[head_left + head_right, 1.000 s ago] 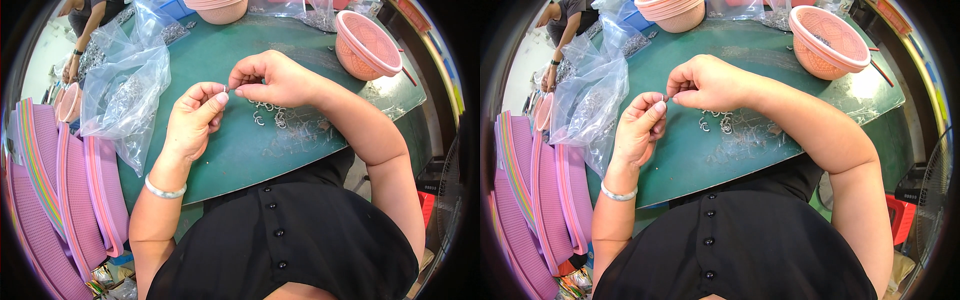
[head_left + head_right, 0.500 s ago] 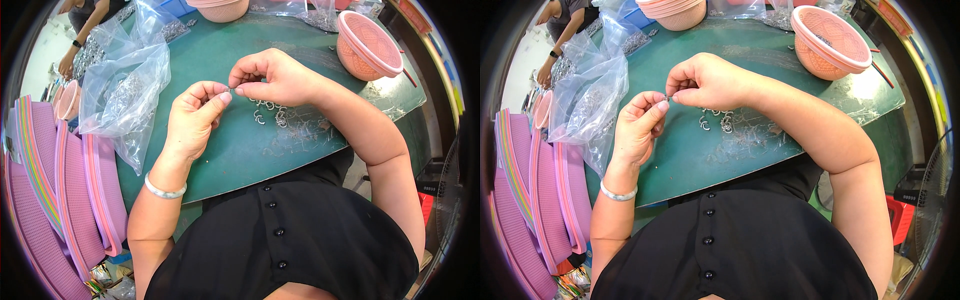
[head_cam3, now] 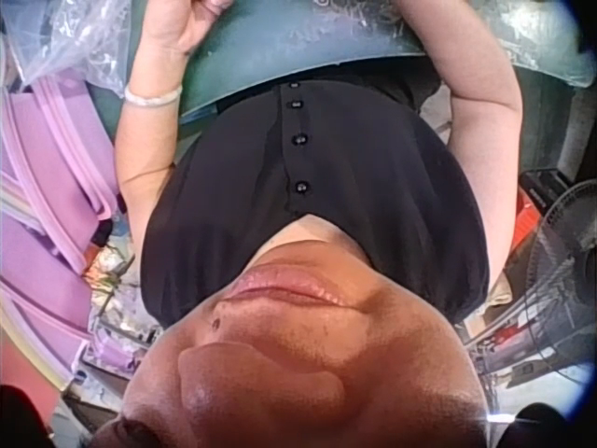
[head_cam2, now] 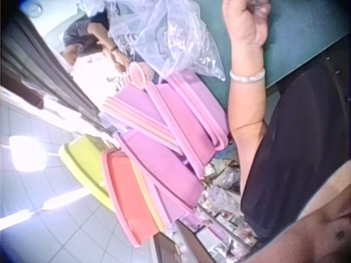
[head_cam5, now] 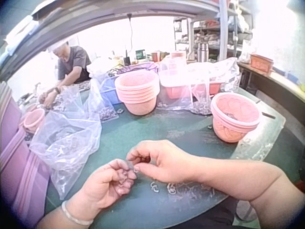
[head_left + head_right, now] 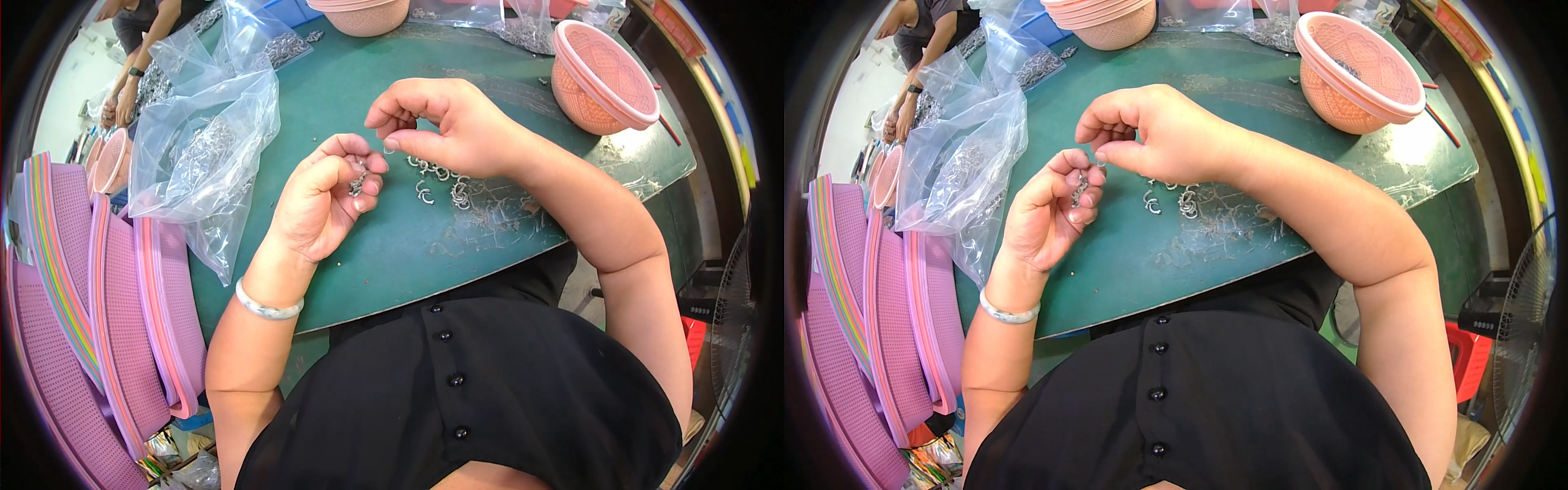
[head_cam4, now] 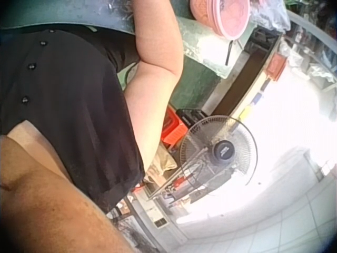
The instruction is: The person picks up and joins together small metal hardware components by hand on a work surface, placing the assembled pieces into a pile.
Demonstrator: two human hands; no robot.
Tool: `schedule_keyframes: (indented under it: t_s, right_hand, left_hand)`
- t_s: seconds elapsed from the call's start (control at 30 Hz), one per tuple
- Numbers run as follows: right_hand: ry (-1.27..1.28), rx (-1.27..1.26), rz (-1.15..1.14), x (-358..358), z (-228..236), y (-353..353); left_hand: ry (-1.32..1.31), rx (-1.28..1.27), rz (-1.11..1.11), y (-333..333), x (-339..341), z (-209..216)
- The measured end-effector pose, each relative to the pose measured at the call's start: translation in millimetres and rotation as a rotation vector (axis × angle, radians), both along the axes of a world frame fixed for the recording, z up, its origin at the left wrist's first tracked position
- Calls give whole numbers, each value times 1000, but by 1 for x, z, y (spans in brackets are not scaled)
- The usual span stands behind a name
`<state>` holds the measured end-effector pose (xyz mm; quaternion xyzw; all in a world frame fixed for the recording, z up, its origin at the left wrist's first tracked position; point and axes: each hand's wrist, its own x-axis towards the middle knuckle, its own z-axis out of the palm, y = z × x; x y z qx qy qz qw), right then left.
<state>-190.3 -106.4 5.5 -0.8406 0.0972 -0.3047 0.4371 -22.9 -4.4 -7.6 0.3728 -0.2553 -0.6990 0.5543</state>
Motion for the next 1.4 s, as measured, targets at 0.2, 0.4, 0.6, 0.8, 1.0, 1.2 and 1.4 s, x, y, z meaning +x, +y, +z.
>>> schedule_keyframes:
  t_s: [0.2,0.4,0.6,0.8,1.0,1.2,1.4]
  right_hand:
    - [-105,-113,22,3,-3,2]
    - [-174,-65,47,4,-4,-1]
    - [-30,-122,0,-1,0,-3]
    - [220,-299,-14,-8,1,-16]
    - [433,-486,84,-14,-5,-16]
    - [518,-523,74,-12,-7,-13]
    - [473,-520,59,-11,-6,-14]
  left_hand:
    - [-4,10,-75,0,-4,-1]
    - [8,-23,-43,2,-3,-4]
    - [30,-41,-51,1,0,-4]
    - [9,-47,-55,-1,1,-3]
    - [24,-36,-6,-2,6,-5]
    - [31,-16,30,-1,7,-3]
    - [37,-27,40,-2,10,-5]
